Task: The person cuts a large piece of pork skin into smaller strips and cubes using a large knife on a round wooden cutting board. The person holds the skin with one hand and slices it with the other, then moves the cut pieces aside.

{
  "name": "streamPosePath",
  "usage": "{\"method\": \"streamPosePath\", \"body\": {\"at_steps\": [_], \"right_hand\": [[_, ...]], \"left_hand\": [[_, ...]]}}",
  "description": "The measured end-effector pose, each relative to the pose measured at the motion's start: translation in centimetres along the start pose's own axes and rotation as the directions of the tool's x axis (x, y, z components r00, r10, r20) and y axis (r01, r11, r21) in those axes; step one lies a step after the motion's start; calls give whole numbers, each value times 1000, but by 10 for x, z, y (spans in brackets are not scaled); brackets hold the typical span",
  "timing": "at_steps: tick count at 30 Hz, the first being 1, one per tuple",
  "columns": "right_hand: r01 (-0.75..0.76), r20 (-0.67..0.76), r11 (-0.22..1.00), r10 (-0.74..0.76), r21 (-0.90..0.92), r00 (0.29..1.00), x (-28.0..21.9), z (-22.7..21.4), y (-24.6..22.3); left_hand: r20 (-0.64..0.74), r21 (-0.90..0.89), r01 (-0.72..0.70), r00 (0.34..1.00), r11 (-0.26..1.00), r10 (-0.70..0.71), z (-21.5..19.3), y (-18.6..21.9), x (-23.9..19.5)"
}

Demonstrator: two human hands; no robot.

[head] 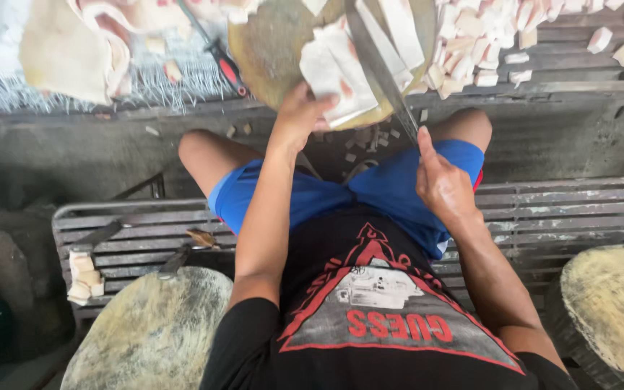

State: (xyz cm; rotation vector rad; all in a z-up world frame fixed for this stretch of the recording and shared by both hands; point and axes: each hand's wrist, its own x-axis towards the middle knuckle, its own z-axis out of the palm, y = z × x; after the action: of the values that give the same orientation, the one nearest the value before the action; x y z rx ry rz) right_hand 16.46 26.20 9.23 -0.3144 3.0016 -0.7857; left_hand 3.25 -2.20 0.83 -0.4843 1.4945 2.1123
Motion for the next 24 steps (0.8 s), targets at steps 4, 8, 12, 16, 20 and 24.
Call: {"method": "streamPosePath", "body": {"at_steps": [4, 8, 12, 16, 20, 24], "right_hand": [[54, -55, 999, -54, 7, 997, 3, -3, -3], [149, -230, 988, -138, 32, 963, 7, -15, -17], [252, -355, 968, -237, -3, 904, 23, -8, -21], [96, -52, 995, -98, -41, 994, 37, 9, -19], [-32, 66, 996, 37, -79, 997, 33, 10, -5], [-37, -3, 997, 37, -73, 999, 37, 14, 10]], "left_hand": [[66, 20, -39, 997, 999, 38, -6, 4, -5], [50, 94, -93, 995, 991, 88, 2, 0, -15], [60, 39, -69, 996, 997, 67, 2, -8, -20], [56, 91, -90, 995, 992, 86, -3, -5, -22], [127, -73, -104, 986, 992, 112, -14, 8, -32], [187, -269, -89, 972, 959, 143, -6, 21, -30]]}}
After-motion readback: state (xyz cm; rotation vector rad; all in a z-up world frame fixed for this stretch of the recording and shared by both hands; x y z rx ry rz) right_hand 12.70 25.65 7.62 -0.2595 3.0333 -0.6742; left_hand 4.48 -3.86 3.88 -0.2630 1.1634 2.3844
